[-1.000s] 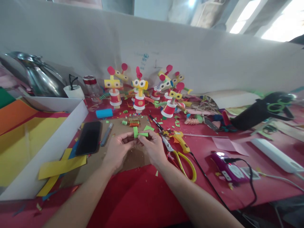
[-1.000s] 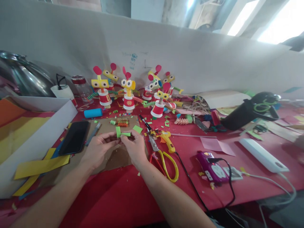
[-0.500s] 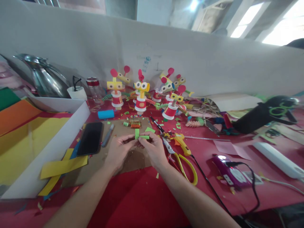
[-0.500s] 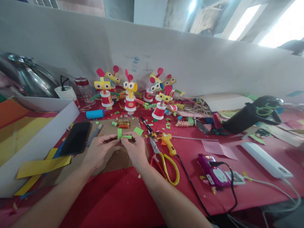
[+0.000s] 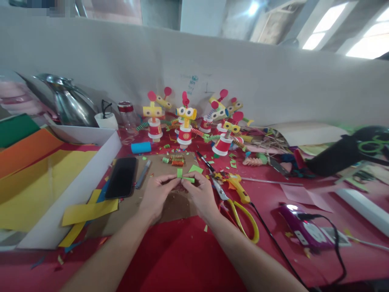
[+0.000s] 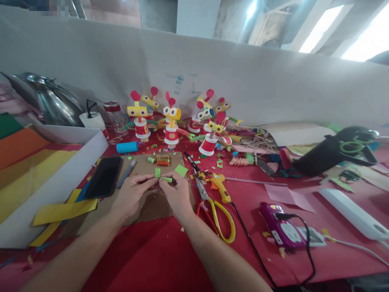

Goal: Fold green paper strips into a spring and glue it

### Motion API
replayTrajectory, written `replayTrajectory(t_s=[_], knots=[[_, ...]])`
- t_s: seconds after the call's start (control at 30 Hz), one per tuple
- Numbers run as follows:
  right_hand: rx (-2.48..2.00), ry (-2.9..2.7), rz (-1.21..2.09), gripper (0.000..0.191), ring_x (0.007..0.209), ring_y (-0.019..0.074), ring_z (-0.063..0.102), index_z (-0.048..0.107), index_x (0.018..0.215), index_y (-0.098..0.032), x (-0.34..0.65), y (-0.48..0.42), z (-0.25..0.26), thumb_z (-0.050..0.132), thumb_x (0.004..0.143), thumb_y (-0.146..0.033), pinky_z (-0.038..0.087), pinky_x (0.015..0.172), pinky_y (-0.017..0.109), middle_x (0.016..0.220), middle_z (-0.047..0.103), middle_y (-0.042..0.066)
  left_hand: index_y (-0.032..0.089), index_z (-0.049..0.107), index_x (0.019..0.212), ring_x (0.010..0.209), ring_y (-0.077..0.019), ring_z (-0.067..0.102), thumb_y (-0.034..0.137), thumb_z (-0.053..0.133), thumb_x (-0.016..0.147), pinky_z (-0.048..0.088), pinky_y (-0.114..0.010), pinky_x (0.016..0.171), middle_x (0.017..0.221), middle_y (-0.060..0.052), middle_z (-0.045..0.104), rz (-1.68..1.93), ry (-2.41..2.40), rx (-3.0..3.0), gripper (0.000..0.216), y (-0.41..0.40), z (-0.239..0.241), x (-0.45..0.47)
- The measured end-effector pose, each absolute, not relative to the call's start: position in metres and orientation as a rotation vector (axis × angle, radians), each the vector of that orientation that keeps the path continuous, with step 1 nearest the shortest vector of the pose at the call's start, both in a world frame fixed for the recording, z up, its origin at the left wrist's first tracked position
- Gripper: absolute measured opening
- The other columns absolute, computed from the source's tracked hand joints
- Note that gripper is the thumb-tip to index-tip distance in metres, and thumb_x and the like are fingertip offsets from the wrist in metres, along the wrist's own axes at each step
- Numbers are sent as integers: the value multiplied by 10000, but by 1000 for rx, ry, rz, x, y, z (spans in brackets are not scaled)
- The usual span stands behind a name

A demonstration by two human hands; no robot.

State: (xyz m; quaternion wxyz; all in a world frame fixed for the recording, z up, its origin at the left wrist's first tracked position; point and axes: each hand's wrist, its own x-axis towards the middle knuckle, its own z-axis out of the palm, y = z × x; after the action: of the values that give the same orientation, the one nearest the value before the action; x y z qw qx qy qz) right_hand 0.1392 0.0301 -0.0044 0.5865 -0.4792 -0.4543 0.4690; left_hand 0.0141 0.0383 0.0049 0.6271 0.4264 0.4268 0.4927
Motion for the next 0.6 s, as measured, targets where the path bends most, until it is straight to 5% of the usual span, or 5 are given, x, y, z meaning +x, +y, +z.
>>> replayTrajectory(t_s=[0.3, 0.5, 0.6], knots=[[-1229, -1265, 939, 107, 707, 179, 598, 652, 767, -178, 142, 29, -6, 616, 726, -271, 468, 637, 280, 756, 657, 29, 130, 743, 822, 628, -122, 599, 232, 725, 673, 447, -236, 636, 693, -45, 701, 1154, 962, 901, 182, 41, -1, 15], [-949, -1294, 1225, 344, 732, 160, 644, 602, 1051, -257, 149, 31, -2, 548, 729, -147, 499, 658, 279, 856, 666, -4, 139, 699, 836, 634, -102, 609, 210, 777, 616, 461, -226, 639, 771, -34, 697, 1132, 945, 812, 244, 51, 12, -2], [-923, -1359, 1191, 226, 664, 149, 638, 642, 982, -261, 150, 35, -3, 567, 776, -207, 497, 617, 279, 804, 657, -5, 122, 685, 769, 582, -87, 594, 177, 800, 570, 449, -209, 602, 695, -25, 678, 1044, 948, 787, 236, 55, 16, -9]])
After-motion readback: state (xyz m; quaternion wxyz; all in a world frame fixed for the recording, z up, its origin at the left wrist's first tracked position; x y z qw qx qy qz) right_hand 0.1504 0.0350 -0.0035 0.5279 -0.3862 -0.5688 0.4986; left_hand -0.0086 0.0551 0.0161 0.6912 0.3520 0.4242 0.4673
